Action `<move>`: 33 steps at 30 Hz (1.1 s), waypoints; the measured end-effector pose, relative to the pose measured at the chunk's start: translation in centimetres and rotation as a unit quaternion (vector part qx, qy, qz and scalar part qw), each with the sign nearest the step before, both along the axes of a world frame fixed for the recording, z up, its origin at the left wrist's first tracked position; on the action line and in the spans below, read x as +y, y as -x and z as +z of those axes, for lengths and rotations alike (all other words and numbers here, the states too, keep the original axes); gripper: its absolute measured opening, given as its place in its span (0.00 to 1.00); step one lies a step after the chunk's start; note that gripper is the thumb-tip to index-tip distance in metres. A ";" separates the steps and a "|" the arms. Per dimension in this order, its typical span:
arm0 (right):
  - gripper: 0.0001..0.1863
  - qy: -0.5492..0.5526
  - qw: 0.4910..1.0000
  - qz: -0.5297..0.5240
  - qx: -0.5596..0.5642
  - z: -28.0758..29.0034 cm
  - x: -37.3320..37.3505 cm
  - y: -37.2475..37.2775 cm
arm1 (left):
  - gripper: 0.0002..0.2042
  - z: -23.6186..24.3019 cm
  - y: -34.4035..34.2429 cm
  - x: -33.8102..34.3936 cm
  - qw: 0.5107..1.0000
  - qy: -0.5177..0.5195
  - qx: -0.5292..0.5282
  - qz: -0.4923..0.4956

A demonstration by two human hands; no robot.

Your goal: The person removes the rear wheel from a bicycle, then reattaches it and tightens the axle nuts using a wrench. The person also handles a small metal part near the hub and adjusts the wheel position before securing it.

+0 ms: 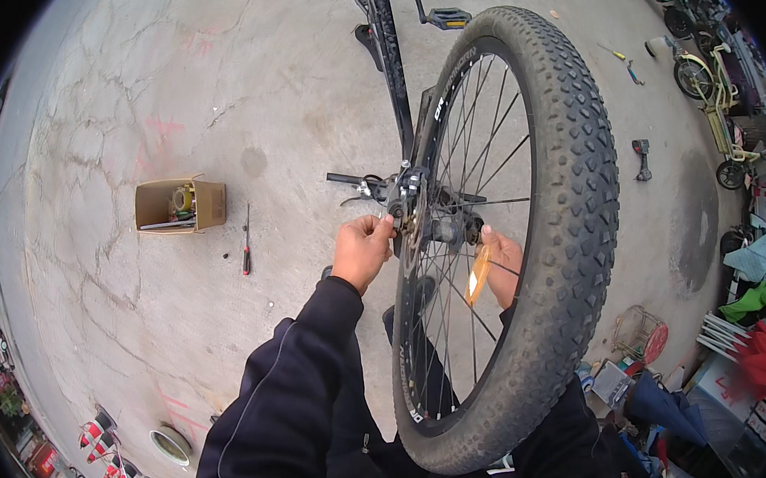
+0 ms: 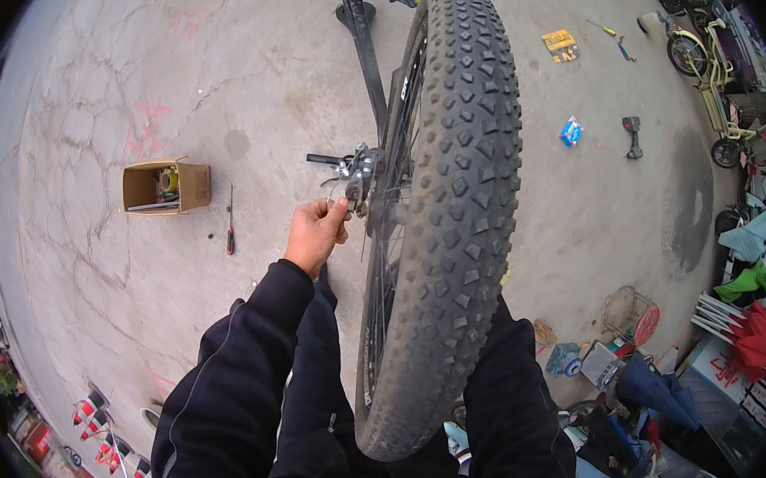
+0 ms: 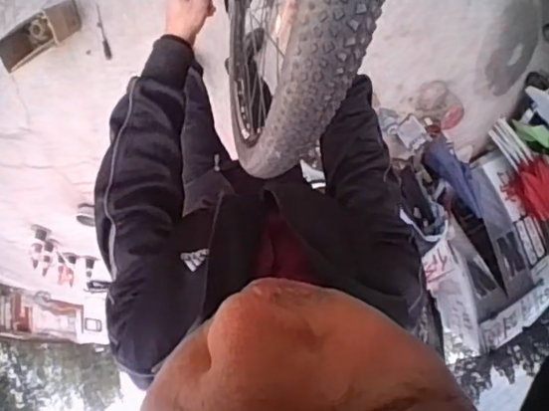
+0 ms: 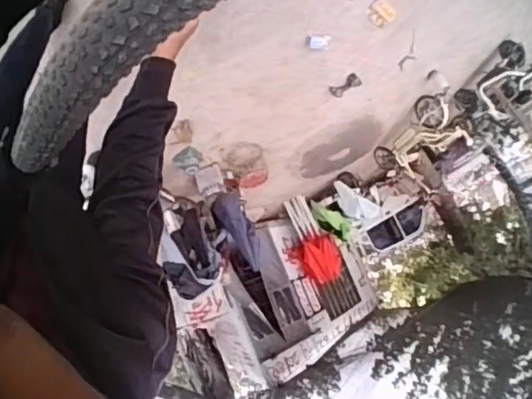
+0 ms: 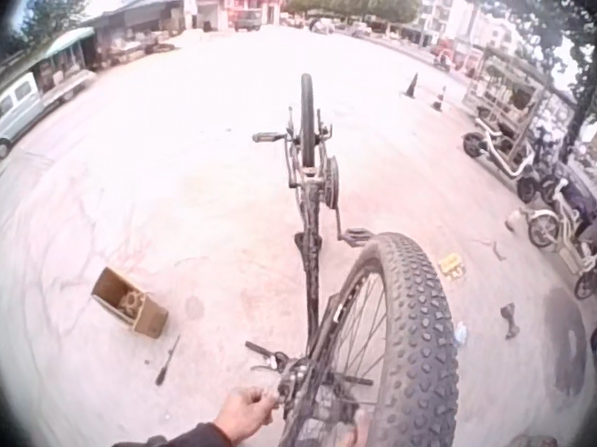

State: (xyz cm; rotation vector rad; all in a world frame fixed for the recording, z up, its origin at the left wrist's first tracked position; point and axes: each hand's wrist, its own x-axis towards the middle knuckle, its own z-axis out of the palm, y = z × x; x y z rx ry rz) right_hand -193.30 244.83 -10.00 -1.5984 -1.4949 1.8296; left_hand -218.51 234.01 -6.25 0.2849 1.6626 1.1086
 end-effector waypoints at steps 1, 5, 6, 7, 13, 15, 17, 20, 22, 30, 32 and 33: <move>0.25 0.039 0.999 -0.018 0.005 -0.1 0.0 0.0 | 0.23 -0.2 0.0 -0.1 1.000 -0.006 -0.007 0.018; 0.25 -0.030 0.998 -0.052 -0.011 0.2 -0.4 0.5 | 0.22 -0.1 0.8 -1.4 0.994 0.034 -0.065 0.078; 0.25 -0.094 0.995 -0.025 -0.018 0.4 -0.4 0.7 | 0.23 -0.1 0.9 -1.4 0.997 0.018 -0.050 0.056; 0.25 -0.080 0.996 -0.030 -0.009 0.5 -0.4 0.9 | 0.24 -0.2 0.9 -1.4 0.998 0.012 -0.032 0.043; 0.26 0.028 0.994 -0.108 -0.004 2.1 -0.3 1.3 | 0.18 -1.4 0.9 0.0 0.998 -0.057 0.019 -0.018; 0.26 -0.001 0.994 -0.110 -0.016 3.0 -1.8 0.6 | 0.17 -1.5 1.3 -0.6 0.994 -0.095 -0.047 -0.028; 0.25 0.013 0.991 -0.133 -0.028 3.9 -4.0 -0.9 | 0.26 -1.7 1.8 -2.4 0.984 -0.149 -0.081 -0.057; 0.22 0.049 0.985 -0.121 -0.109 4.5 -9.3 -4.3 | 0.37 -2.9 3.6 -8.8 0.985 -0.116 -0.100 -0.081; 0.20 0.044 0.976 -0.091 -0.195 3.9 -14.1 -6.9 | 0.33 -4.5 5.4 -15.3 0.998 0.001 -0.055 -0.044; 0.12 -0.172 0.896 0.313 -0.264 1.8 -33.6 -6.8 | 0.24 -7.8 9.9 -43.9 0.945 0.287 -0.032 0.156; 0.14 0.102 0.957 0.207 -0.175 2.0 -35.7 -1.1 | 0.26 -6.8 8.7 -45.8 0.935 0.274 -0.057 0.216; 0.16 0.105 0.972 0.185 -0.098 2.7 -36.9 1.8 | 0.27 -6.1 7.6 -45.5 0.937 0.242 -0.081 0.239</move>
